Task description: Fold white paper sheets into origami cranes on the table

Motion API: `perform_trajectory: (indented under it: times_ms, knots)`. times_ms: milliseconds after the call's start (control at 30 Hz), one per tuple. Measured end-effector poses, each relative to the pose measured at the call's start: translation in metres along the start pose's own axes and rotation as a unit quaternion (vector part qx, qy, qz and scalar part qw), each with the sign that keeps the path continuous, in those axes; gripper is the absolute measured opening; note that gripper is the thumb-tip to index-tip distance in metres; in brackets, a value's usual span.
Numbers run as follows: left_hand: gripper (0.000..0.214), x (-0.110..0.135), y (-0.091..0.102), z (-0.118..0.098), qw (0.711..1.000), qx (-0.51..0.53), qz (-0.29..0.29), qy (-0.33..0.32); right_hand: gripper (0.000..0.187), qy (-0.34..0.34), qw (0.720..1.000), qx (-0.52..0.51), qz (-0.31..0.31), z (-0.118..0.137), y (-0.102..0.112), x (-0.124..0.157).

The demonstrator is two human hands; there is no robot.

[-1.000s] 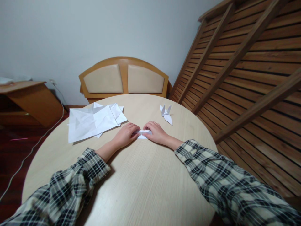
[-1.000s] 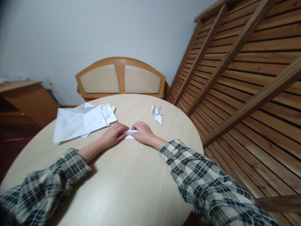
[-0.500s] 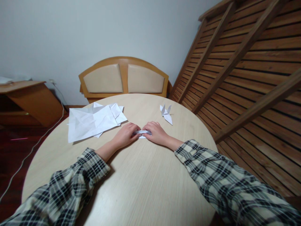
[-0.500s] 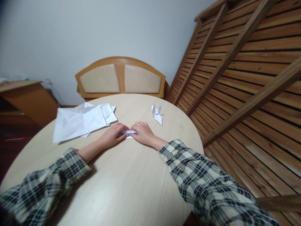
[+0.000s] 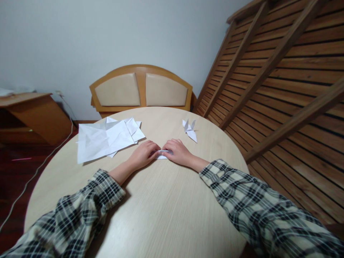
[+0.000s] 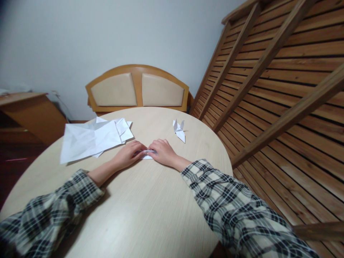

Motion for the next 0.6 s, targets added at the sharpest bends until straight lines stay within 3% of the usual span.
perform_trajectory:
  times_ms: [233, 600]
  knots:
    - [0.016, -0.0003, -0.0001, -0.0007, 1.0, -0.01, -0.002, -0.007, 0.018, 0.009, 1.0, 0.0, -0.006, 0.0006, 0.0028, -0.0011]
    - [0.032, -0.0015, 0.0009, 0.0009, 0.999, -0.052, -0.015, 0.006, 0.02, 0.009, 0.999, -0.013, -0.028, -0.0011, 0.005, -0.0009]
Point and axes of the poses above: each hand's wrist, its own x-axis away from the middle knuckle, its own y-axis out of the back of the hand, z = x × y, the point moved 4 cm from there along -x, towards the middle knuckle, and after that the axes turned 15 degrees about -x, right-handed, at the moved point
